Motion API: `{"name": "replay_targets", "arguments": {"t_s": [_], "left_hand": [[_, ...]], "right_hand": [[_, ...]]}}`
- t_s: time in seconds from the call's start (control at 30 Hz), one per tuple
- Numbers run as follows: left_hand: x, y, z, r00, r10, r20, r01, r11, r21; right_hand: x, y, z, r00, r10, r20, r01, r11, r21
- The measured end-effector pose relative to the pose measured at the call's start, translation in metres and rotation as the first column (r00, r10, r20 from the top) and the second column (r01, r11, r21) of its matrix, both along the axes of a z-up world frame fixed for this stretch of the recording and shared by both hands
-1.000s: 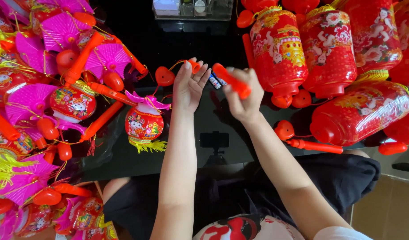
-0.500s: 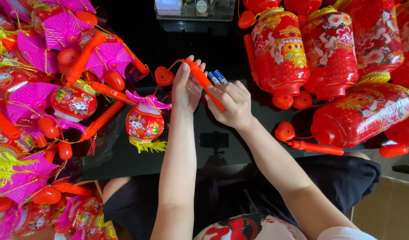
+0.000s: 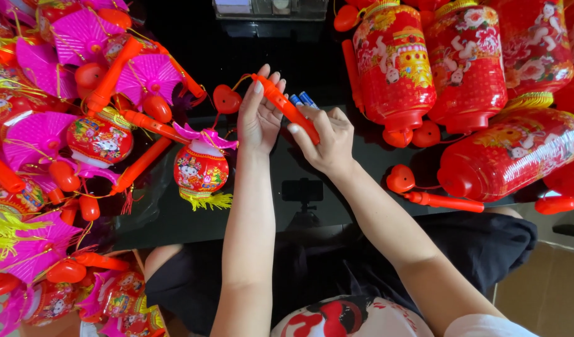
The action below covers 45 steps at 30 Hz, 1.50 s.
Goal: Assembling small decorative lanterns by attaching plastic handles and inspecting the final product.
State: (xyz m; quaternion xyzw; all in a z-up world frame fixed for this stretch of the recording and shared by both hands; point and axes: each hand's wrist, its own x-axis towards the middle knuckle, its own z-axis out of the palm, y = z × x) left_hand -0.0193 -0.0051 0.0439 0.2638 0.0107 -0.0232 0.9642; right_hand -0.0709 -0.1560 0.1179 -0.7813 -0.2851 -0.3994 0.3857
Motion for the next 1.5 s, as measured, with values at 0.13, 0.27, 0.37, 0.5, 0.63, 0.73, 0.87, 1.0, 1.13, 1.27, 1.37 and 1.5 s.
{"name": "replay_targets", "arguments": {"t_s": [0.13,0.27,0.37,0.5,0.63,0.73,0.87,1.0,1.13,1.27,1.37,1.5], "left_hand": [[0.001,0.002,-0.004,0.998,-0.007,0.066,0.008,1.000,-0.009],[0.000,0.000,-0.002,0.997,0.000,0.078,0.001,1.000,-0.023],[0.002,0.001,-0.006,0.996,0.024,0.085,-0.021,0.999,-0.038],[0.003,0.001,-0.008,0.995,0.068,0.076,-0.063,0.996,-0.067],[0.003,-0.001,-0.006,0.994,0.073,0.081,-0.067,0.995,-0.072],[0.002,-0.001,-0.006,0.993,0.065,0.095,-0.058,0.996,-0.074],[0.002,-0.003,-0.006,0.988,0.071,0.140,-0.063,0.996,-0.064],[0.000,-0.003,0.000,0.988,0.060,0.145,-0.051,0.997,-0.064],[-0.001,-0.004,0.001,0.988,0.050,0.149,-0.040,0.997,-0.066],[0.002,-0.005,-0.004,0.985,0.061,0.159,-0.053,0.997,-0.052],[0.001,-0.004,-0.002,0.985,0.057,0.162,-0.048,0.997,-0.058],[-0.002,-0.006,0.001,0.984,0.048,0.174,-0.036,0.997,-0.071]], "right_hand": [[0.002,0.000,-0.009,1.000,-0.022,0.002,0.022,1.000,0.003],[0.003,-0.007,-0.022,0.998,-0.051,-0.025,0.052,0.999,0.012],[0.005,-0.007,-0.021,0.995,-0.069,-0.066,0.069,0.998,0.000],[0.001,0.002,0.001,0.989,-0.101,-0.109,0.102,0.995,0.005],[0.007,-0.005,-0.025,0.993,-0.112,-0.026,0.111,0.994,-0.012],[0.007,-0.007,-0.031,0.993,-0.109,-0.038,0.108,0.994,-0.007],[0.003,-0.003,-0.021,0.988,-0.128,-0.091,0.125,0.991,-0.041],[0.009,-0.003,-0.034,0.991,-0.120,-0.061,0.118,0.992,-0.035],[0.006,-0.006,-0.033,0.986,-0.105,-0.132,0.103,0.994,-0.023],[0.004,-0.001,-0.023,0.973,-0.108,-0.203,0.106,0.994,-0.018],[0.003,0.001,-0.018,0.976,-0.119,-0.182,0.122,0.992,0.006],[0.005,-0.005,-0.038,0.955,-0.084,-0.286,0.100,0.994,0.044]]}}
